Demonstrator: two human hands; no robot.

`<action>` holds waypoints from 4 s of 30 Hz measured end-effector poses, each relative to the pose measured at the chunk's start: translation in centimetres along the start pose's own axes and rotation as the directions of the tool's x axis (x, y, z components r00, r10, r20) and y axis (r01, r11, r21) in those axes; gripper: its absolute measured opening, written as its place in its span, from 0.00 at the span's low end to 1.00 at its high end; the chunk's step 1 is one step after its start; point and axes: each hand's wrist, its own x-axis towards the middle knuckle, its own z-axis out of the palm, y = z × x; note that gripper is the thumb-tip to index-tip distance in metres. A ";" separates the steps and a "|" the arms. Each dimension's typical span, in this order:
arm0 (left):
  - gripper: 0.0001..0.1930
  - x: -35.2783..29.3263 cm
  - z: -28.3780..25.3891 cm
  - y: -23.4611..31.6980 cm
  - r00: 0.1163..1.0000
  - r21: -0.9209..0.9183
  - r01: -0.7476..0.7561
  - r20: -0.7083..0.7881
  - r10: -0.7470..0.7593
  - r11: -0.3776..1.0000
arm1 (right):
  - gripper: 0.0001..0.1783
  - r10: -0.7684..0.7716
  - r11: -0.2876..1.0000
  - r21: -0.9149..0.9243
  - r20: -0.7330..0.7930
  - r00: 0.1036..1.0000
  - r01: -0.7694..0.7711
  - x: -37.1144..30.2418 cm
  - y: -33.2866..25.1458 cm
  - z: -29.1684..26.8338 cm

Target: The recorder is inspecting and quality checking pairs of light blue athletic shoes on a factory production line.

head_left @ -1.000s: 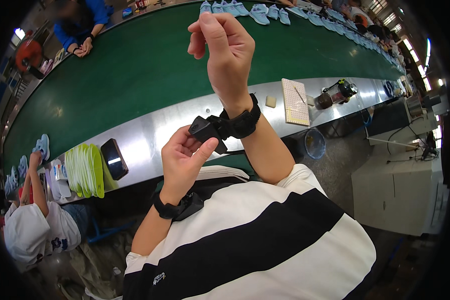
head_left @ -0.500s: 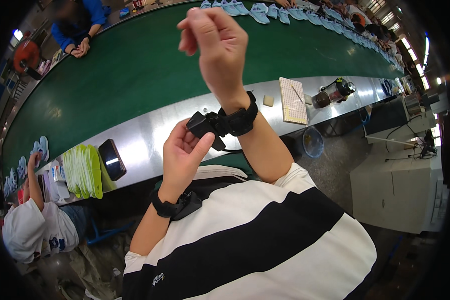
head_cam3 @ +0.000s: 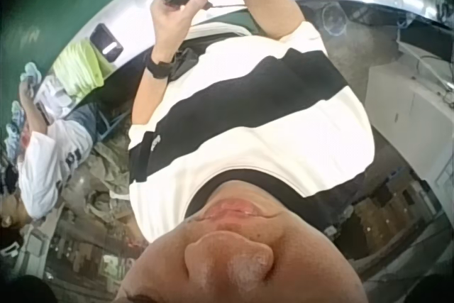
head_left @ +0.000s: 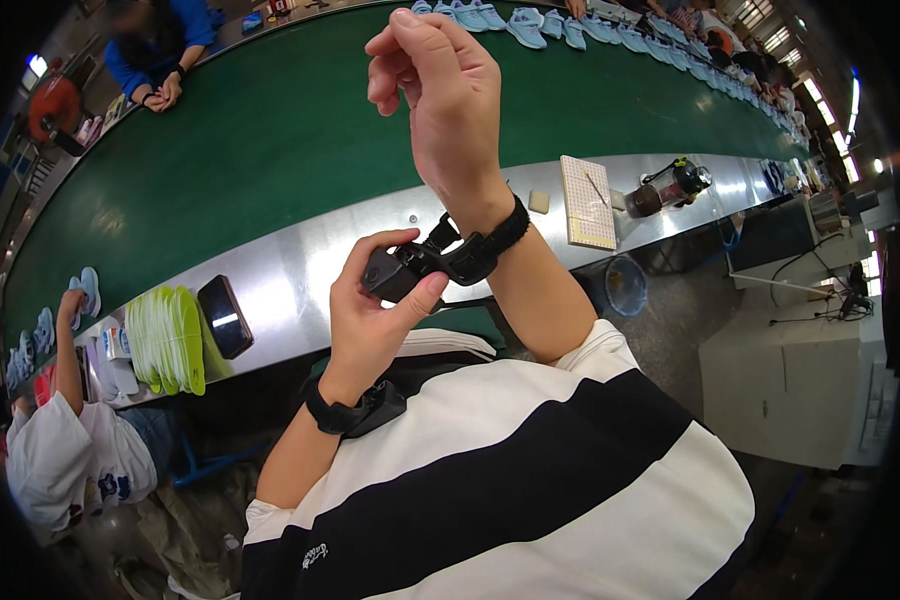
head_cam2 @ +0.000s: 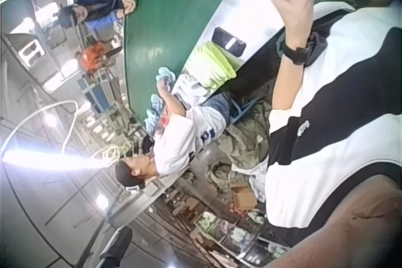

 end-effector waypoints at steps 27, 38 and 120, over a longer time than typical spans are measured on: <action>0.24 0.5 -0.2 -1.5 0.996 -0.171 0.049 0.086 -0.034 0.984 | 0.10 0.143 0.977 0.095 0.375 0.916 -0.192 -2.3 1.2 2.3; 0.23 -0.3 -0.4 -1.1 1.000 -0.132 -0.020 0.012 0.022 0.991 | 0.09 0.153 0.988 -0.065 0.322 0.934 -0.140 -0.4 0.7 0.7; 0.21 0.0 -1.5 -1.2 1.000 0.018 -0.010 -0.010 0.010 1.000 | 0.10 0.573 0.695 0.376 0.227 0.788 -0.613 -0.1 3.8 -1.2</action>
